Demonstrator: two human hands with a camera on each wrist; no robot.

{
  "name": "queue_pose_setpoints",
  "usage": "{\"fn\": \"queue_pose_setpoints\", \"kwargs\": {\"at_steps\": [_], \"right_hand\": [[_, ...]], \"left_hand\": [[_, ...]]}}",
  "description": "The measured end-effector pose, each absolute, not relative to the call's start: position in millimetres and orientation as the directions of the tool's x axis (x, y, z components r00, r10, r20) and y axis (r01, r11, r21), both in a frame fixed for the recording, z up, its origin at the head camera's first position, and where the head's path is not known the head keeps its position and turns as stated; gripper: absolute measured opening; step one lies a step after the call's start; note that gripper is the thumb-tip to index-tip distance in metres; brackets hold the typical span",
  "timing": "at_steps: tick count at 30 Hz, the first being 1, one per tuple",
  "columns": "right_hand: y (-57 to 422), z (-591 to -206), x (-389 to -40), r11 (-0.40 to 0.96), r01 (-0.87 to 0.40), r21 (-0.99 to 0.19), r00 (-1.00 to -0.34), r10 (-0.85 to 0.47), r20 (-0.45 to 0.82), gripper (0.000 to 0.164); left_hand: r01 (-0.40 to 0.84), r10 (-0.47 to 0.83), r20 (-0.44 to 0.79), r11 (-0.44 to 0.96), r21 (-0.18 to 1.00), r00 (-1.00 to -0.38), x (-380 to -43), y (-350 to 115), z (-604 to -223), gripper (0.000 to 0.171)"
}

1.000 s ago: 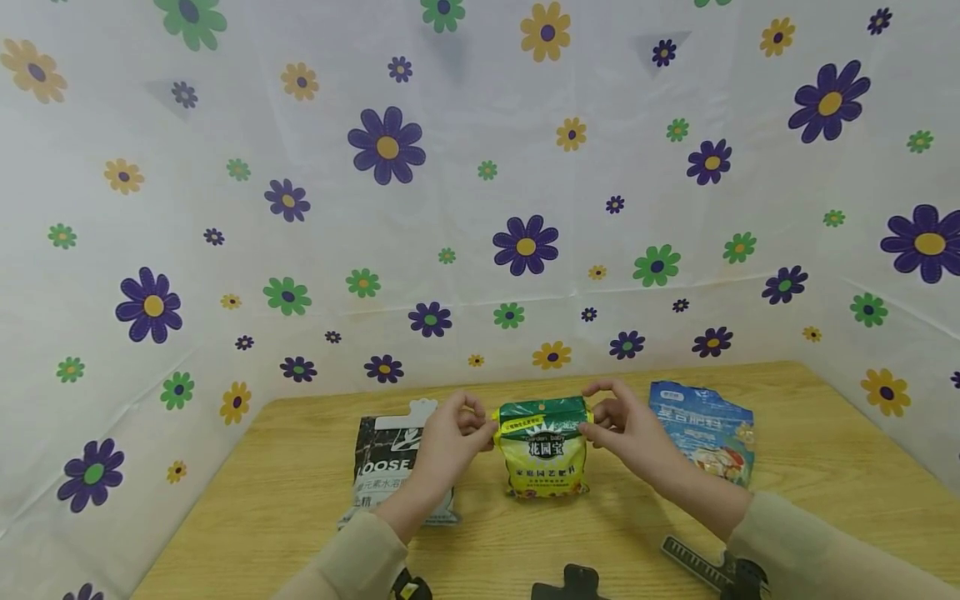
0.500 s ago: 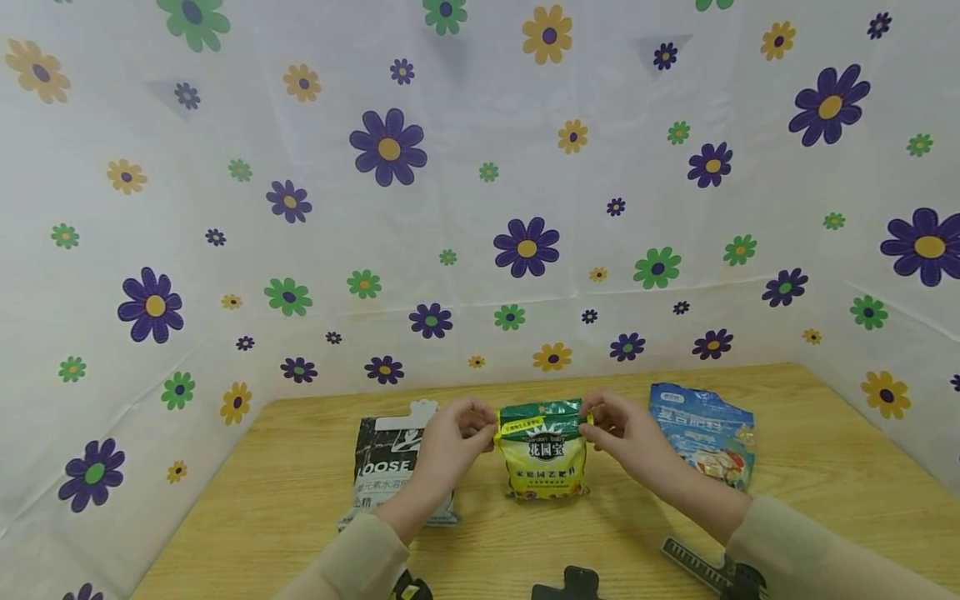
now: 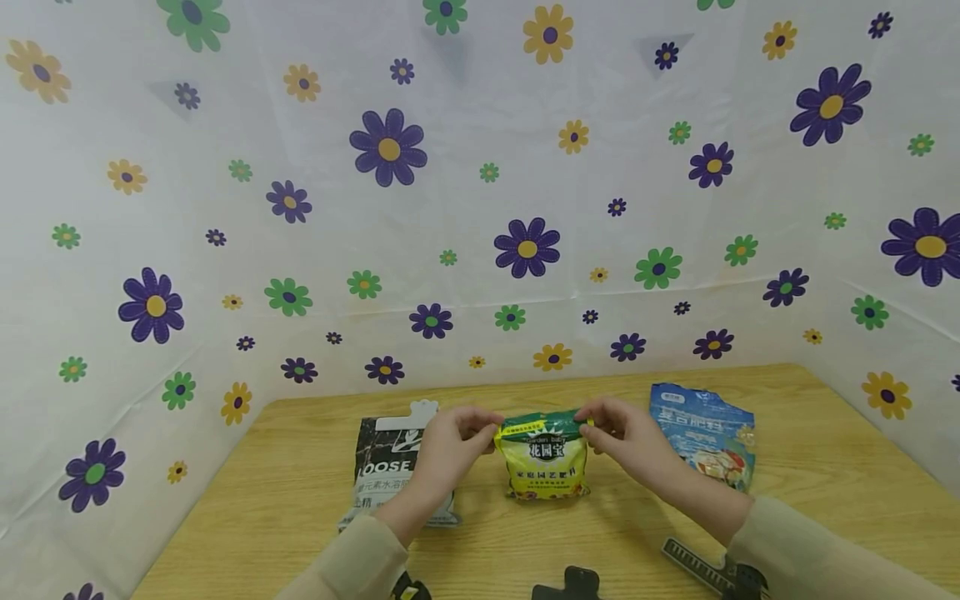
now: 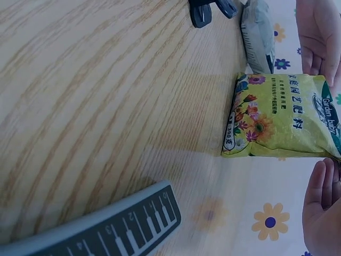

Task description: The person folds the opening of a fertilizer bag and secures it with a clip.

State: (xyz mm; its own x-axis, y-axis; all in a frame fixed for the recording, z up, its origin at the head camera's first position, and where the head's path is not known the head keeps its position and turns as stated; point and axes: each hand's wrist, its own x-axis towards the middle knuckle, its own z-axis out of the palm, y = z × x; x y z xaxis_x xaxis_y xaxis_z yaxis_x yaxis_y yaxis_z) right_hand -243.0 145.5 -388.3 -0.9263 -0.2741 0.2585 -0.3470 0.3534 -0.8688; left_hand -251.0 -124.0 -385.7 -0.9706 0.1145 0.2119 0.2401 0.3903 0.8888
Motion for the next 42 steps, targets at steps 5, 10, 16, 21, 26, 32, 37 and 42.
{"fn": "queue_pose_setpoints", "kwargs": {"at_steps": [5,10,16,21,26,32,37,42], "right_hand": [[146.2,-390.2,-241.9,0.338,-0.34,-0.878,-0.927,-0.278,0.252,0.02],[146.6,-391.3,-242.6,0.33,-0.327,-0.885,-0.93,-0.281,0.238,0.02],[146.5,-391.7,-242.4,0.332,-0.307,-0.892,-0.936,-0.273,0.221,0.021],[147.1,-393.9,-242.7,0.334,-0.302,-0.893,-0.938,-0.273,0.215,0.022],[148.3,-396.1,-243.2,0.335,-0.308,-0.89,-0.935,-0.278,0.219,0.022],[148.6,-399.3,-244.1,0.353,-0.297,-0.887,-0.94,-0.27,0.207,0.023],[148.5,-400.5,-244.9,0.363,-0.287,-0.887,-0.944,-0.264,0.197,0.023],[147.9,-399.8,-244.9,0.37,-0.285,-0.884,-0.946,-0.259,0.196,0.023]], "left_hand": [[0.236,0.125,0.203,0.394,0.888,-0.971,-251.6,-125.1,-389.4,0.014],[0.24,0.13,0.204,0.394,0.887,-0.97,-252.2,-125.3,-392.1,0.015],[0.247,0.143,0.207,0.385,0.889,-0.968,-250.9,-125.5,-393.1,0.018],[0.242,0.162,0.194,0.373,0.896,-0.968,-248.7,-126.3,-395.1,0.019],[0.243,0.169,0.19,0.397,0.885,-0.967,-248.6,-127.4,-397.3,0.017],[0.238,0.163,0.18,0.484,0.842,-0.97,-249.7,-128.3,-398.9,0.013],[0.247,0.167,0.189,0.485,0.839,-0.968,-249.6,-128.8,-400.2,0.015],[0.258,0.163,0.203,0.498,0.828,-0.966,-250.9,-128.8,-399.9,0.014]]}}
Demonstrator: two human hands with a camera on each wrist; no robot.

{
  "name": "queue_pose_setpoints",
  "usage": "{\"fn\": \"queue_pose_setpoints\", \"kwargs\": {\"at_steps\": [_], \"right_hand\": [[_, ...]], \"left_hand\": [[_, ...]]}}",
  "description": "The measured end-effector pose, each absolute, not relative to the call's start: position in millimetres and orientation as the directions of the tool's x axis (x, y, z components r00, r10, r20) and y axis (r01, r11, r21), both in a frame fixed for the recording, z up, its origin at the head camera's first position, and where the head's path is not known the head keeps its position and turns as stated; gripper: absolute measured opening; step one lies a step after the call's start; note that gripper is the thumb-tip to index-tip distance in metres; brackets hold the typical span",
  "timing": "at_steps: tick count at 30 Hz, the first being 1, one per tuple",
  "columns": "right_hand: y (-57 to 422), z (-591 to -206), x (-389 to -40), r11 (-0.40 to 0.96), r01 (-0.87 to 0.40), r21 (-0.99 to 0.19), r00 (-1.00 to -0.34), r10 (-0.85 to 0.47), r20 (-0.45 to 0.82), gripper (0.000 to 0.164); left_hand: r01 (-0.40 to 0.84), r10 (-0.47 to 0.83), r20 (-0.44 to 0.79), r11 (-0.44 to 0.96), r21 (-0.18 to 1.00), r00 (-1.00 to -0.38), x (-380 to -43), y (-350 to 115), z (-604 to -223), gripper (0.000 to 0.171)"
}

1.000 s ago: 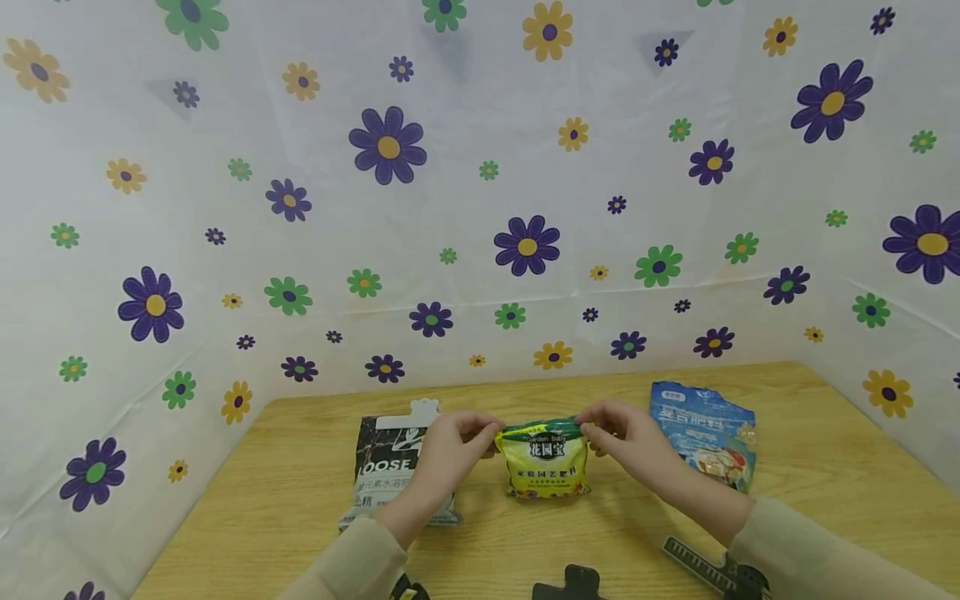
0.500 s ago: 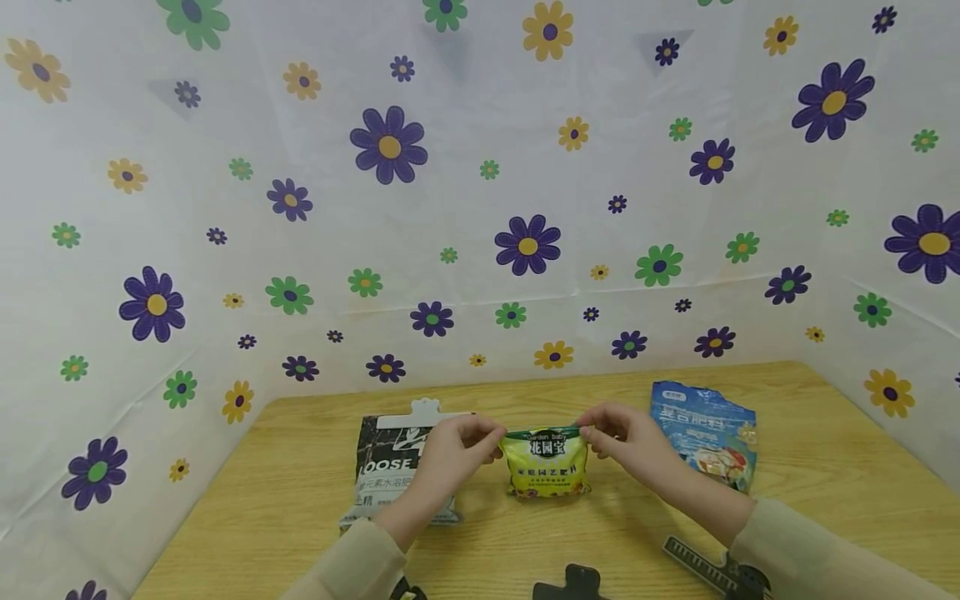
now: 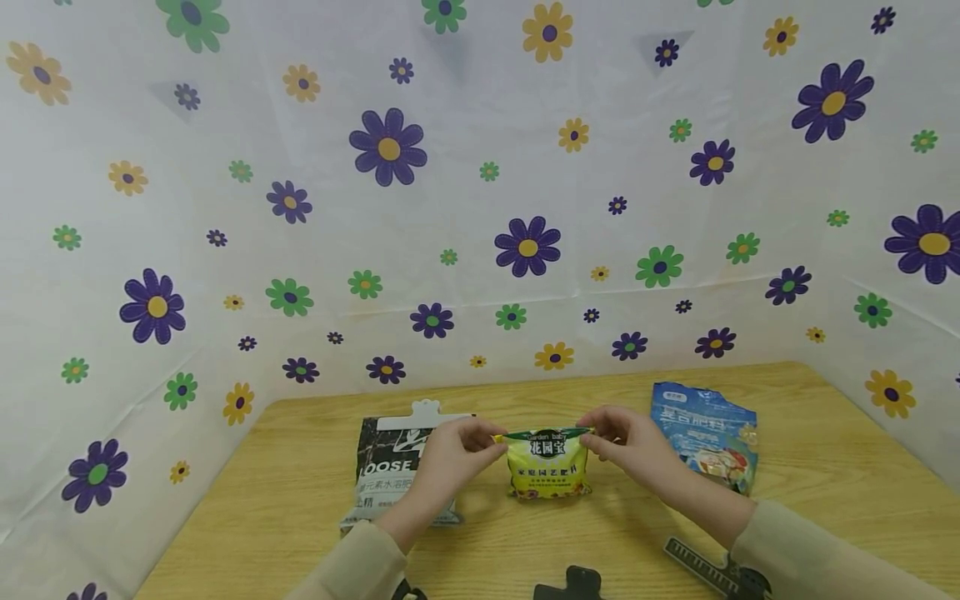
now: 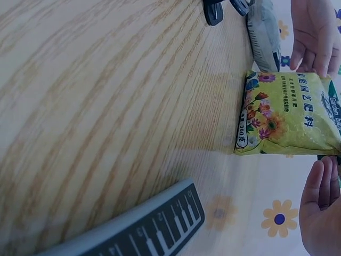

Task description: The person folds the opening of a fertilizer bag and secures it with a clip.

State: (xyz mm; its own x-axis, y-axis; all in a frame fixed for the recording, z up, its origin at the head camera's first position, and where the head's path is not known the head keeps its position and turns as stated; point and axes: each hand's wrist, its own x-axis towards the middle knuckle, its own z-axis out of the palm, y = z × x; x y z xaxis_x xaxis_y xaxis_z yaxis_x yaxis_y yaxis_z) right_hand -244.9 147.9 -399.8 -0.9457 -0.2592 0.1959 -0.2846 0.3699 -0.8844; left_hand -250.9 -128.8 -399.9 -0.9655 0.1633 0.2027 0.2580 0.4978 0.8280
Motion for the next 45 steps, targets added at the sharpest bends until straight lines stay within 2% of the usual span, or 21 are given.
{"fn": "queue_pose_setpoints", "kwargs": {"at_steps": [16,35,45], "right_hand": [[148.2,-398.2,-243.2,0.389,-0.305,-0.869,-0.944,-0.247,0.221,0.019],[148.8,-401.0,-244.0,0.413,-0.31,-0.856,-0.947,-0.213,0.24,0.016],[149.5,-404.7,-245.0,0.413,-0.254,-0.875,-0.963,-0.191,0.189,0.02]], "left_hand": [[0.251,0.139,0.21,0.529,0.81,-0.968,-250.8,-129.0,-400.6,0.009],[0.265,0.147,0.221,0.495,0.828,-0.964,-249.3,-129.2,-401.1,0.007],[0.275,0.148,0.231,0.5,0.821,-0.962,-250.4,-129.4,-402.2,0.005]]}}
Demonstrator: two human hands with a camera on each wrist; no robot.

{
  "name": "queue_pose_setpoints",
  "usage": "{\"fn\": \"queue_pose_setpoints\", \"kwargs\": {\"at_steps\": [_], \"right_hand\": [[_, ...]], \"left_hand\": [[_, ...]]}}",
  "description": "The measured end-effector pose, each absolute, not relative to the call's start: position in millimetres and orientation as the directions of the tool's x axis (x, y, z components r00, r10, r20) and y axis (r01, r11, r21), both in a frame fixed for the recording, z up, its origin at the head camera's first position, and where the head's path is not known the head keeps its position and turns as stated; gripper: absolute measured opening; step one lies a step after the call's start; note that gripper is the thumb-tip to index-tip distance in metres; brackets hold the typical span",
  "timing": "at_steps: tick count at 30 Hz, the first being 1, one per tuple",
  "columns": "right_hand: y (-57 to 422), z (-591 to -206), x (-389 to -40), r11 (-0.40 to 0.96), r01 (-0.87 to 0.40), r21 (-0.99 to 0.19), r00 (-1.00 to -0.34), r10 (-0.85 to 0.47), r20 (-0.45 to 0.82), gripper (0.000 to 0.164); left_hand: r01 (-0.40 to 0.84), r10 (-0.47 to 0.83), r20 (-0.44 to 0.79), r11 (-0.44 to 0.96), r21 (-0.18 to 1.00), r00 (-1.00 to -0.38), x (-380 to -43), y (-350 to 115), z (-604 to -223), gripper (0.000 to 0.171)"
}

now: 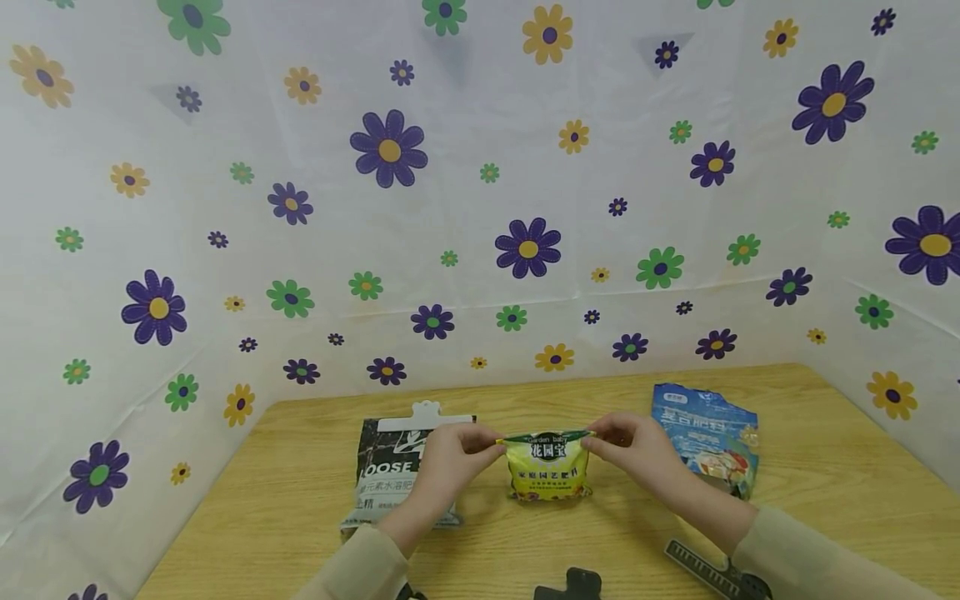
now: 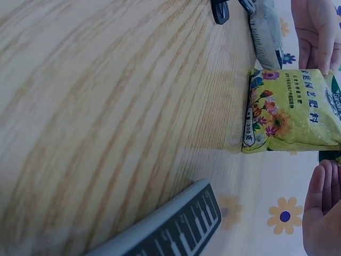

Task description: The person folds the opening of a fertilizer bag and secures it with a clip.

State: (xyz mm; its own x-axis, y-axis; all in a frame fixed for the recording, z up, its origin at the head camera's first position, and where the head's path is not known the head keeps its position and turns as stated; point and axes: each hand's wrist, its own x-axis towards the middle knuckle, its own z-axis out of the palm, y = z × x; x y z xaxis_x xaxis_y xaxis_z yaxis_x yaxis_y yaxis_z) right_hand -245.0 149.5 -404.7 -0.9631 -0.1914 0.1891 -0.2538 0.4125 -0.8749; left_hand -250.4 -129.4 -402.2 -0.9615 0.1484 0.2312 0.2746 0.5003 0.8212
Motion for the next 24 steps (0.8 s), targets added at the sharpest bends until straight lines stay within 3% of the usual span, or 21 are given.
{"fn": "queue_pose_setpoints", "kwargs": {"at_steps": [24], "right_hand": [[149.2,-402.7,-241.8,0.45,-0.216,-0.867,-0.973,-0.171,0.154,0.021]], "left_hand": [[0.261,0.137,0.223,0.499,0.826,-0.965,-248.5,-129.3,-403.5,0.007]]}}
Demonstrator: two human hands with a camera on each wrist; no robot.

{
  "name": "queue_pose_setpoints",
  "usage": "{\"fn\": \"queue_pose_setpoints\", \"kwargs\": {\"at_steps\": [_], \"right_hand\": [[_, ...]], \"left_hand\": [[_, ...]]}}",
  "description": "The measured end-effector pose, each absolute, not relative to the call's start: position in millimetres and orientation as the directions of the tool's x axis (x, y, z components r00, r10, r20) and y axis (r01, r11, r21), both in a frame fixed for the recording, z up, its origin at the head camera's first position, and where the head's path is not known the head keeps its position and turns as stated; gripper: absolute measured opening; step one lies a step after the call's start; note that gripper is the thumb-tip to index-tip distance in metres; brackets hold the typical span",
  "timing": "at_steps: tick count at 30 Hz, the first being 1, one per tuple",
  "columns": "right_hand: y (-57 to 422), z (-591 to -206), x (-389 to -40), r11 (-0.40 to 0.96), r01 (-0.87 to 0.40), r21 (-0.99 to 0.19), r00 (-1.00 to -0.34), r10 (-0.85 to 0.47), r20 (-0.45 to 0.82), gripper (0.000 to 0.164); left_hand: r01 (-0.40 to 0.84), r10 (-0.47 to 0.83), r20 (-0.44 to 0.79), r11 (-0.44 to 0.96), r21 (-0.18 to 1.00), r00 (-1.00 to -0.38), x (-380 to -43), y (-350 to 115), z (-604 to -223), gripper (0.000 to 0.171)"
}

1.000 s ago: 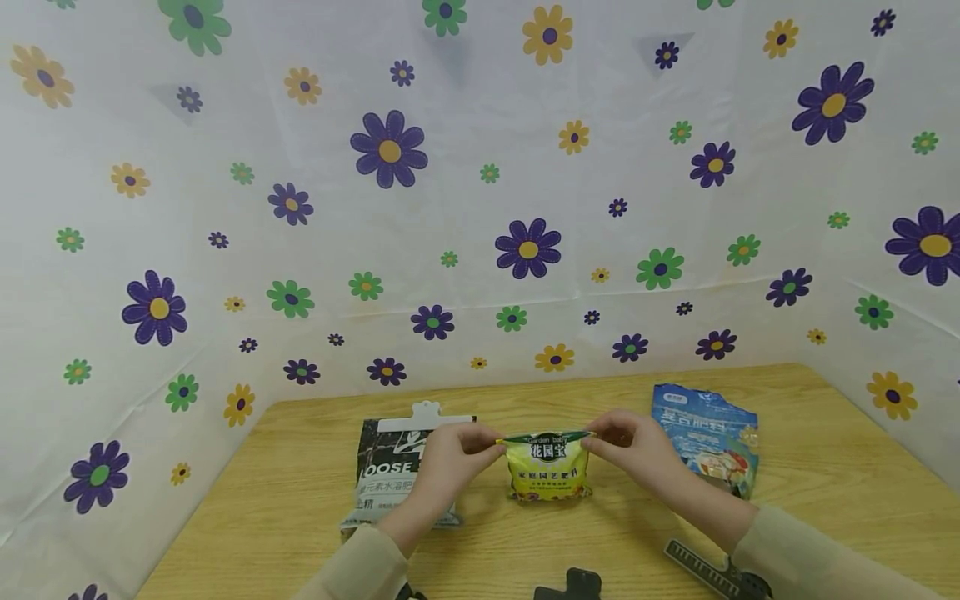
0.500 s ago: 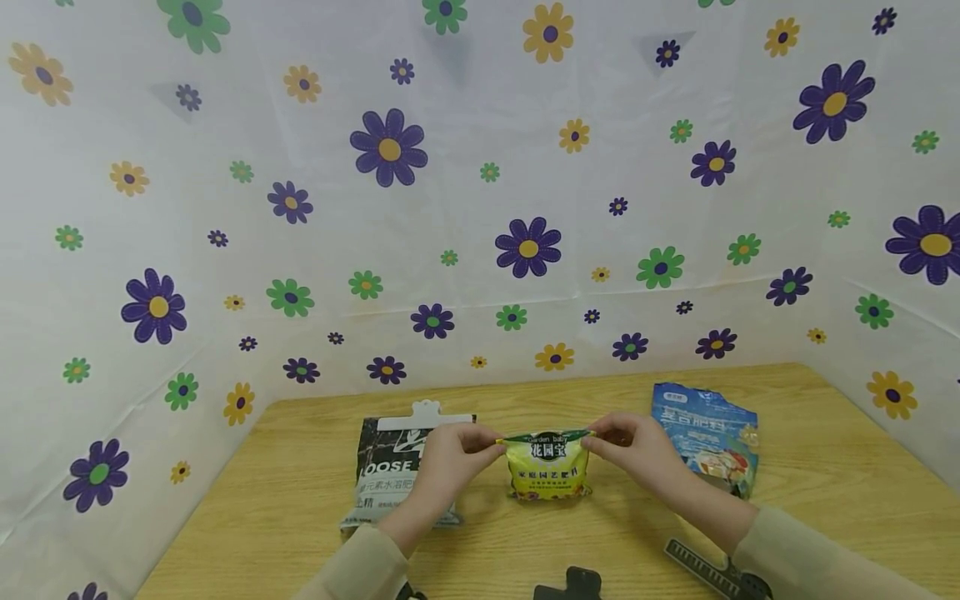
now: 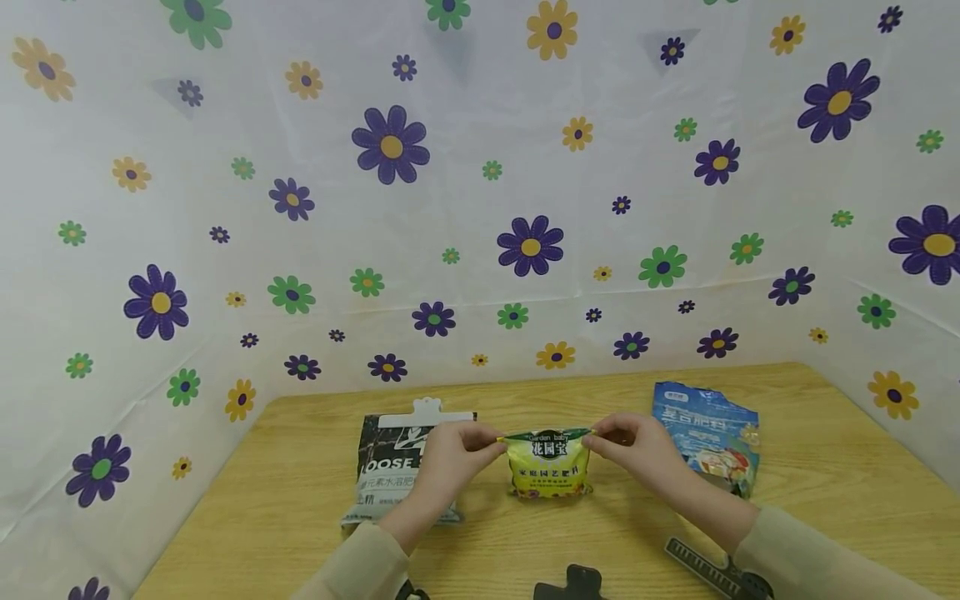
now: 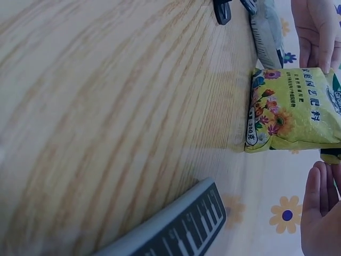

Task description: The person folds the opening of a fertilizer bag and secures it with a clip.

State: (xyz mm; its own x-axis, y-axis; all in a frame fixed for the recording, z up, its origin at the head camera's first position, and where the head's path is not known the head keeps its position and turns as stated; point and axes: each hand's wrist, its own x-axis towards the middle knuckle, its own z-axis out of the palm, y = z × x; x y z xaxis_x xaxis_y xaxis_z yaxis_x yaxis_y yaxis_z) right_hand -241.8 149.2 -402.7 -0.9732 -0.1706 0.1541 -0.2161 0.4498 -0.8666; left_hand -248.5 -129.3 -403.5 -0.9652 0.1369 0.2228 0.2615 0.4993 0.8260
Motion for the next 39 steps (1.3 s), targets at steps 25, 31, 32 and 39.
{"fn": "queue_pose_setpoints", "kwargs": {"at_steps": [25,31,32,39], "right_hand": [[157.7,-401.1,-241.0,0.414,-0.166,-0.895,-0.982,-0.152,0.112,0.025],[160.0,-403.2,-241.4,0.397,-0.129,-0.909,-0.987,-0.14,0.079,0.025],[160.3,-403.3,-241.2,0.393,-0.12,-0.911,-0.988,-0.138,0.071,0.025],[160.5,-402.5,-237.0,0.367,-0.082,-0.927,-0.989,-0.148,0.029,0.024]], "left_hand": [[0.269,0.144,0.227,0.511,0.817,-0.963,-248.6,-129.5,-402.3,0.006],[0.268,0.144,0.226,0.512,0.816,-0.963,-249.2,-129.5,-403.7,0.007],[0.267,0.143,0.225,0.511,0.817,-0.964,-249.1,-129.5,-403.7,0.007],[0.263,0.141,0.222,0.501,0.825,-0.965,-248.4,-129.2,-402.7,0.007]]}}
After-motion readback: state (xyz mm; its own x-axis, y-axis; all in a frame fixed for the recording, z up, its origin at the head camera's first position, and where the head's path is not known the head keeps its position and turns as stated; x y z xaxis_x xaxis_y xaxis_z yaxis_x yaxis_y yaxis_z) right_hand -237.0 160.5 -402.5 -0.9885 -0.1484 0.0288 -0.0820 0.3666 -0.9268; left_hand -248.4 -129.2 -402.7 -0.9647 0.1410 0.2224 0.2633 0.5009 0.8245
